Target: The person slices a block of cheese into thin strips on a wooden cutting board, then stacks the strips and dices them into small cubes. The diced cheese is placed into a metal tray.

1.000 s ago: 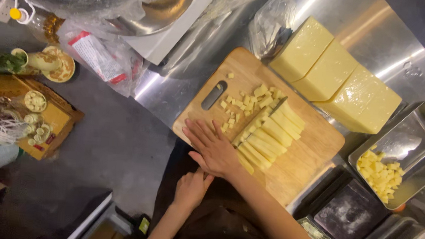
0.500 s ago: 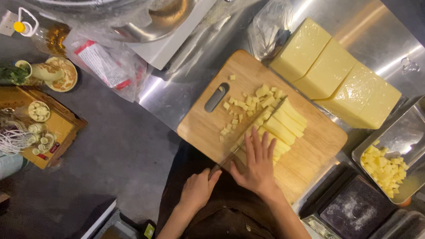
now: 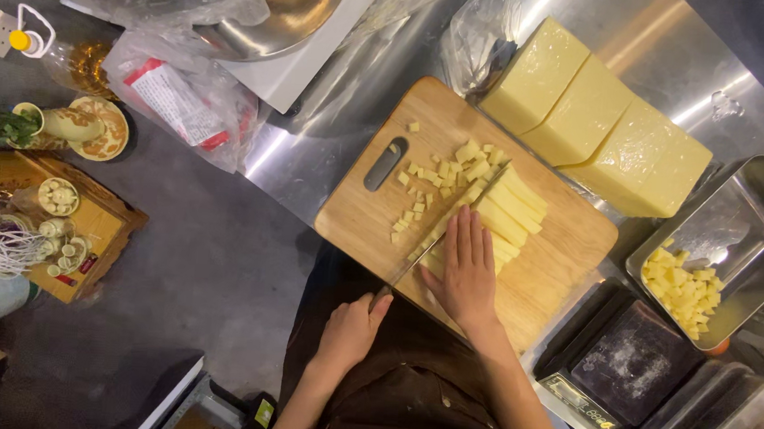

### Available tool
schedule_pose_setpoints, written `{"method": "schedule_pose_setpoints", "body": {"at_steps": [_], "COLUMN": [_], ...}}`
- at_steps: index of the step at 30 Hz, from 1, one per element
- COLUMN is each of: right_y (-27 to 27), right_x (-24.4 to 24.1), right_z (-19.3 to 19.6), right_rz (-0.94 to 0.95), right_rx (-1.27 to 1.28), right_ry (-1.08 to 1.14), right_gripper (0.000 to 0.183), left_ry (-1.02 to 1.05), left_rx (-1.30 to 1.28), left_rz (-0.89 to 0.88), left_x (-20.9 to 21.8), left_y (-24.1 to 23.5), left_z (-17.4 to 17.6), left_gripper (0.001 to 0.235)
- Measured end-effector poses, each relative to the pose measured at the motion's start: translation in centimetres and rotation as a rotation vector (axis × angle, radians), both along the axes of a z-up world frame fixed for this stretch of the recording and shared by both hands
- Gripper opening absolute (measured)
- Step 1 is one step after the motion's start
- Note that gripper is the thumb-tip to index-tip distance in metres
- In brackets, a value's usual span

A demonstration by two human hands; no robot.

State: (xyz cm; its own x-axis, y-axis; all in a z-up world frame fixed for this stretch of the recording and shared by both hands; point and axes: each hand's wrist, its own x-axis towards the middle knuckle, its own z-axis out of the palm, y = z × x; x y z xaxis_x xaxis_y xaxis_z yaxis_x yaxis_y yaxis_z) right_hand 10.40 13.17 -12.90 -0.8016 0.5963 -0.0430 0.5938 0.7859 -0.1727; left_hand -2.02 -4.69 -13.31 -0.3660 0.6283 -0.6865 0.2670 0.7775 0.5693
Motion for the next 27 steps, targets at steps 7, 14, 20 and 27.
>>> {"method": "schedule_pose_setpoints", "body": {"at_steps": [7,14,20,27], "right_y": [-0.1,-0.1,-0.2,-0.2], "right_x": [-0.1,-0.5,-0.7,-0.9], "right_z": [0.5,1.5,1.7,2.1], "right_rz": [-0.008,0.005,-0.01,-0.02], "right_rx": [-0.019,-0.051,-0.117,-0.112], "right_ry": [-0.026,-0.009,0.017,0.005], "right_gripper": [0.102,0.106,0.105,0.102], "left_ry": [-0.011,-0.008,0.091,-0.056], "left_rx": [-0.056,0.007,-0.058,-0.236], "left_rz": [-0.033,0.03,-0.053,-0.04], "left_x": [0.1,0.1,0.4,-0.7], "left_y": [0.0,-0.4,-0.1,-3.4], "left_z": [0.4,1.0,1.5,2.8], "left_gripper": [0.06,0.056,0.056,0.053]}}
